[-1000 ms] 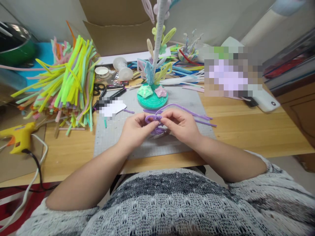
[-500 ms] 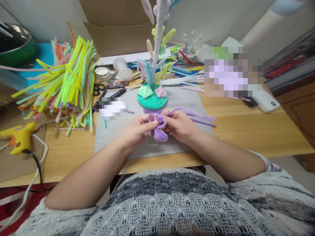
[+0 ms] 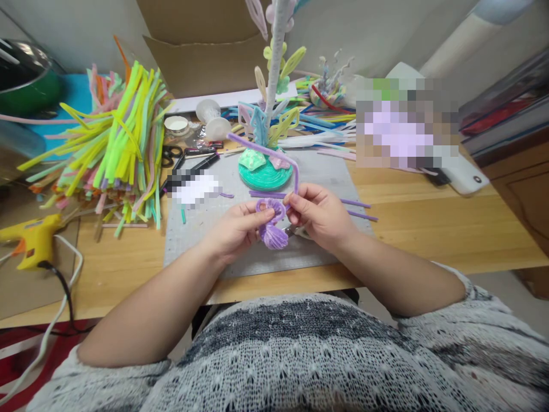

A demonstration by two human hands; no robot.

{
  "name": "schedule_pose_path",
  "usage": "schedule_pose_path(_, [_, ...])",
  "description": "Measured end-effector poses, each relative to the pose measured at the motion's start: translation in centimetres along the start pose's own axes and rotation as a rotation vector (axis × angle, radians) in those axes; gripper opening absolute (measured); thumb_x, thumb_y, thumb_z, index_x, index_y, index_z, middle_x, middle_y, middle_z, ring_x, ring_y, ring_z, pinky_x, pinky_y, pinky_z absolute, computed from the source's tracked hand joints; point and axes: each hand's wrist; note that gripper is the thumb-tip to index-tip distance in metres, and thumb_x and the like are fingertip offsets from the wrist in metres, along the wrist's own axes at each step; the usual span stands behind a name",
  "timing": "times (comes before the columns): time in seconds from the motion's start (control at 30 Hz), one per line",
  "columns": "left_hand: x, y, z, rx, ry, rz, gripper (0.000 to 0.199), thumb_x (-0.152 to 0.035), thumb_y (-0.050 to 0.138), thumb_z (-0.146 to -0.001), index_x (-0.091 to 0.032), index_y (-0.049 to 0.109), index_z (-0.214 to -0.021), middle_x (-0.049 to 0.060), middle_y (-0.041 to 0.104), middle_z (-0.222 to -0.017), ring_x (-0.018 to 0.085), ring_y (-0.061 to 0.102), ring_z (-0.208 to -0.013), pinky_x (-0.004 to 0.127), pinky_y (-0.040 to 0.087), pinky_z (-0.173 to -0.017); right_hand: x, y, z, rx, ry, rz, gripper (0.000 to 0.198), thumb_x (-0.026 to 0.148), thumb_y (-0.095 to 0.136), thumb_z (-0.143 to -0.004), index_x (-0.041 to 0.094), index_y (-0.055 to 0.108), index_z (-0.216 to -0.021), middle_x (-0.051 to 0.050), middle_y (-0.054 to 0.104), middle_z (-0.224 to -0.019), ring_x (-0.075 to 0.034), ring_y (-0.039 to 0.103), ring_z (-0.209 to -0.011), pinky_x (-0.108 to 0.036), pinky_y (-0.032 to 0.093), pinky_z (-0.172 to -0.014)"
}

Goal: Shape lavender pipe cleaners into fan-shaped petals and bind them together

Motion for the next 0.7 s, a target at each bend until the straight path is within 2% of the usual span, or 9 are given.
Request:
schedule_pose_path(0.27, [0.14,0.12,-0.13,-0.115,0.057,-0.079,0.021,-0.028,0.081,-0.067,-0.013,0.072,-0.078,0.001,0.069,-0.069,0.009,0.058,-0.058,0.023,0.044,-0.060,-0.18,-0.26,-0.17,-0.045,-0.142,0.162,0.027,0.044,0.075,-0.074,0.020,0.064,-0.074,0.004,0.061,-0.057,-0.008,0.052,-0.051,-0.022,0.039,-0.048])
schedule_pose_path(0.4, [0.24,0.09,-0.24,-0.156,0.142,-0.123,0.019,-0.027,0.082,-0.065,-0.014,0.070,-0.073,0.001,0.069,-0.070,0.010,0.060,-0.063,0.025,0.045,-0.066,-0.24,-0.46,-0.48,-0.079,-0.129,0.157,0.029,0.044,0.078,-0.071,0.020,0.063,-0.075,0.003,0.062,-0.058,-0.009,0.055,-0.053,-0.023,0.039,-0.049])
schedule_pose_path(0.6, [0.43,-0.01,-0.30,-0.244,0.189,-0.199,0.021,-0.027,0.082,-0.064,-0.013,0.069,-0.072,0.000,0.066,-0.066,0.008,0.054,-0.058,0.023,0.041,-0.059,-0.20,-0.31,-0.45,-0.095,-0.122,0.111,0.030,0.043,0.080,-0.069,0.019,0.062,-0.074,0.003,0.061,-0.059,-0.009,0.056,-0.055,-0.022,0.039,-0.050])
schedule_pose_path(0.7, [0.40,0.09,-0.28,-0.241,0.195,-0.211,0.023,-0.028,0.081,-0.066,-0.012,0.069,-0.076,0.000,0.066,-0.068,0.008,0.055,-0.059,0.022,0.042,-0.059,-0.23,-0.31,-0.38,-0.090,-0.123,0.081,0.029,0.041,0.080,-0.069,0.019,0.063,-0.074,0.004,0.062,-0.059,-0.008,0.057,-0.054,-0.020,0.040,-0.050])
Point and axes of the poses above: each hand's wrist, its own z-axis away from the middle knuckle, its own y-axis out of the palm, x = y × z
